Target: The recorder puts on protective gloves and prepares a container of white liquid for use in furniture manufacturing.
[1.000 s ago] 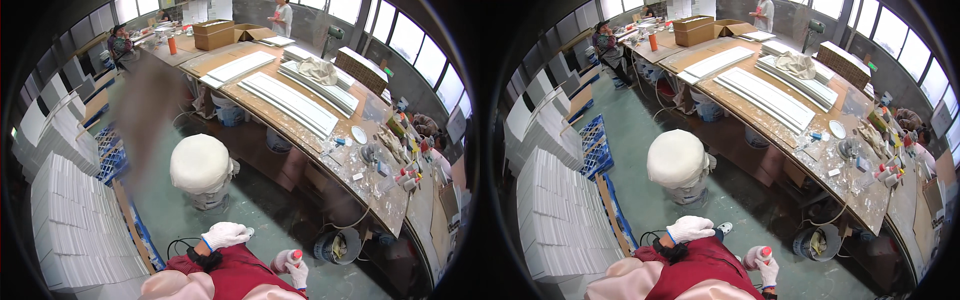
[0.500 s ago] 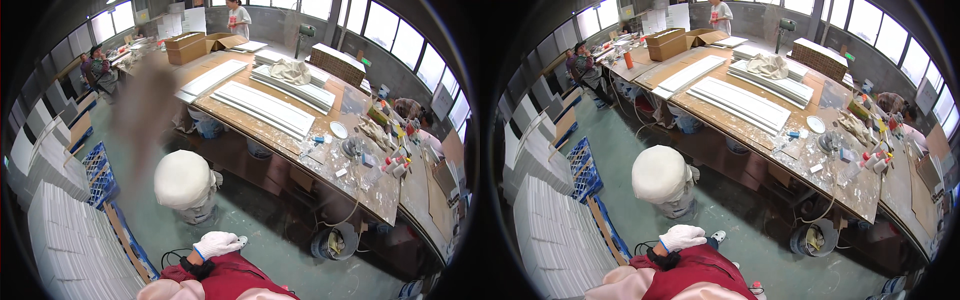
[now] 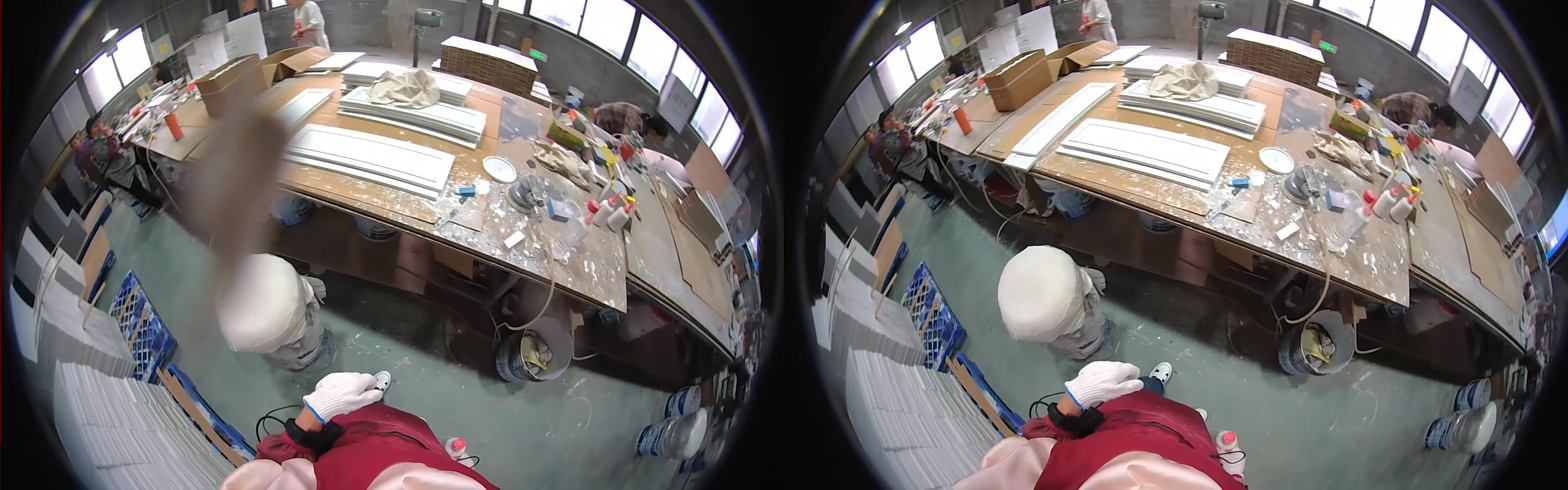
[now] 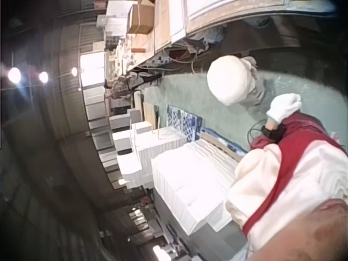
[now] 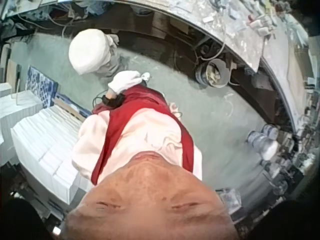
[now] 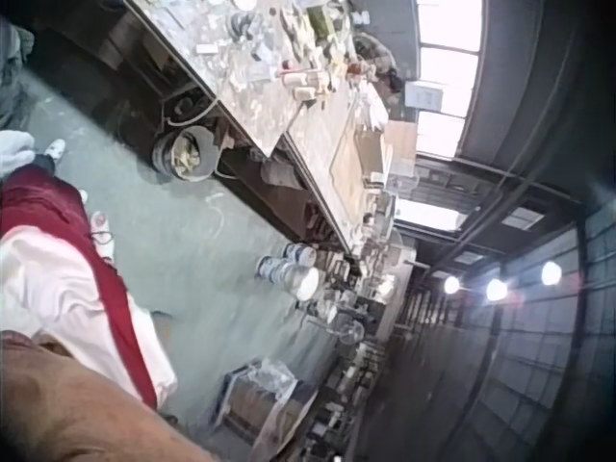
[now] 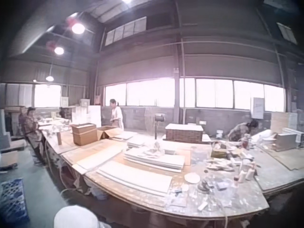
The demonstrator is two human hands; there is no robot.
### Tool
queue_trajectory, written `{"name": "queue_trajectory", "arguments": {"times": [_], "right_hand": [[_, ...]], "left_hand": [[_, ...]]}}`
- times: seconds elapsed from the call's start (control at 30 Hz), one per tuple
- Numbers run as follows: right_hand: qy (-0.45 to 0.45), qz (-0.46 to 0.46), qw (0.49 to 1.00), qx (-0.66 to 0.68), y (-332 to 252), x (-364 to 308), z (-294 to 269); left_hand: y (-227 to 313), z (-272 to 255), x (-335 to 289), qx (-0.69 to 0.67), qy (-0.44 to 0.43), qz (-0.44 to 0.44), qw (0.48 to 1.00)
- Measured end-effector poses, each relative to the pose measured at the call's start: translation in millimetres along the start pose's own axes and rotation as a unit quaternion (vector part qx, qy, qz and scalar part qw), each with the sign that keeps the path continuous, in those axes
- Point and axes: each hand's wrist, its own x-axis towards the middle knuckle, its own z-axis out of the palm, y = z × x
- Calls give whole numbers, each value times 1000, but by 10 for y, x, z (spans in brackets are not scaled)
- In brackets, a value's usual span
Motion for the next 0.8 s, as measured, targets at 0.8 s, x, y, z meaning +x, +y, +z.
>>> {"name": "queue_trajectory", "arguments": {"times": [0.8], "right_hand": [[39,97,956,-275,-533,-175,-79]], "left_hand": [[-36,55,-5,23,0,17,1000]]}}
